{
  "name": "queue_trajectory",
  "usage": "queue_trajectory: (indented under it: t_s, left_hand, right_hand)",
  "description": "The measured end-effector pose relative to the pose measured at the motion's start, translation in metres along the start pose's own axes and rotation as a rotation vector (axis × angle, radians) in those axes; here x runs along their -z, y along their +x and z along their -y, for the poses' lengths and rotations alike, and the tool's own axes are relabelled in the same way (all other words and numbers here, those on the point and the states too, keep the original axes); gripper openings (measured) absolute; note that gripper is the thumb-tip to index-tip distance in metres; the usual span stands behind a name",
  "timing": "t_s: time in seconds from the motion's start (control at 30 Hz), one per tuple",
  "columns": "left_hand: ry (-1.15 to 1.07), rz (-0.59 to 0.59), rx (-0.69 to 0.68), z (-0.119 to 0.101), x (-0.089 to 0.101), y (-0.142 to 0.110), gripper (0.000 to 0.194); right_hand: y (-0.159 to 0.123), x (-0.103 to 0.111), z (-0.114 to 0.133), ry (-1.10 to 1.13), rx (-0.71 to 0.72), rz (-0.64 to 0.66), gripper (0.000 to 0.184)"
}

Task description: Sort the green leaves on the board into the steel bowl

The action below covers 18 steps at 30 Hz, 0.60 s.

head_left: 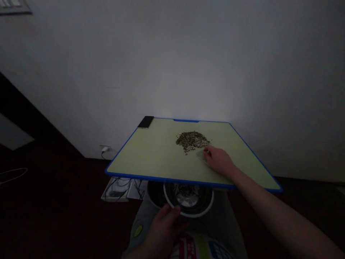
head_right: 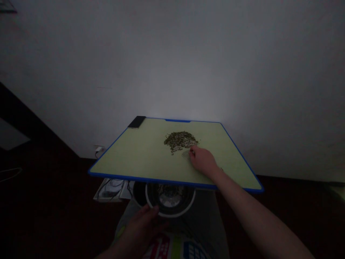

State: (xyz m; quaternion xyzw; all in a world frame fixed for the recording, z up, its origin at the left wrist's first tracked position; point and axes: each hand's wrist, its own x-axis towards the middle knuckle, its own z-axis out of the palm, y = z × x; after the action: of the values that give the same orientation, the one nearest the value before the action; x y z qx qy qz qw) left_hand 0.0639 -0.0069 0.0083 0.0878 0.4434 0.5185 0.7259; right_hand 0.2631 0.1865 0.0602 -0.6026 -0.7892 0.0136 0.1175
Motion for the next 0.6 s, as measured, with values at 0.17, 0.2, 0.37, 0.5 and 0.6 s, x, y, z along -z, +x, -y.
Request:
queue_trajectory:
  t_s: [0.17,0.2,0.37,0.5,0.6]
  left_hand:
    - [0.052,0.024,0.053,0.001,-0.002,0.007,0.016]
    - [0.061,0.035,0.067,0.001,-0.003,0.010,0.016]
    - [0.127,0.082,0.128,0.009,-0.011,0.034,0.017]
    - [0.178,0.076,0.156,0.022,-0.019,0.056,0.016]
    - [0.228,0.074,0.172,0.032,-0.025,0.068,0.018]
  right_hand:
    - [0.008,0.006,-0.019,-0.025,-0.058,0.000,0.026]
    - [0.009,0.007,-0.022,-0.030,-0.075,0.002,0.026]
    - [0.010,0.005,-0.036,-0.026,-0.127,-0.003,0.026]
    - [0.010,0.002,-0.044,-0.015,-0.129,0.000,0.027]
    - [0.010,0.000,-0.045,-0.008,-0.137,-0.001,0.028]
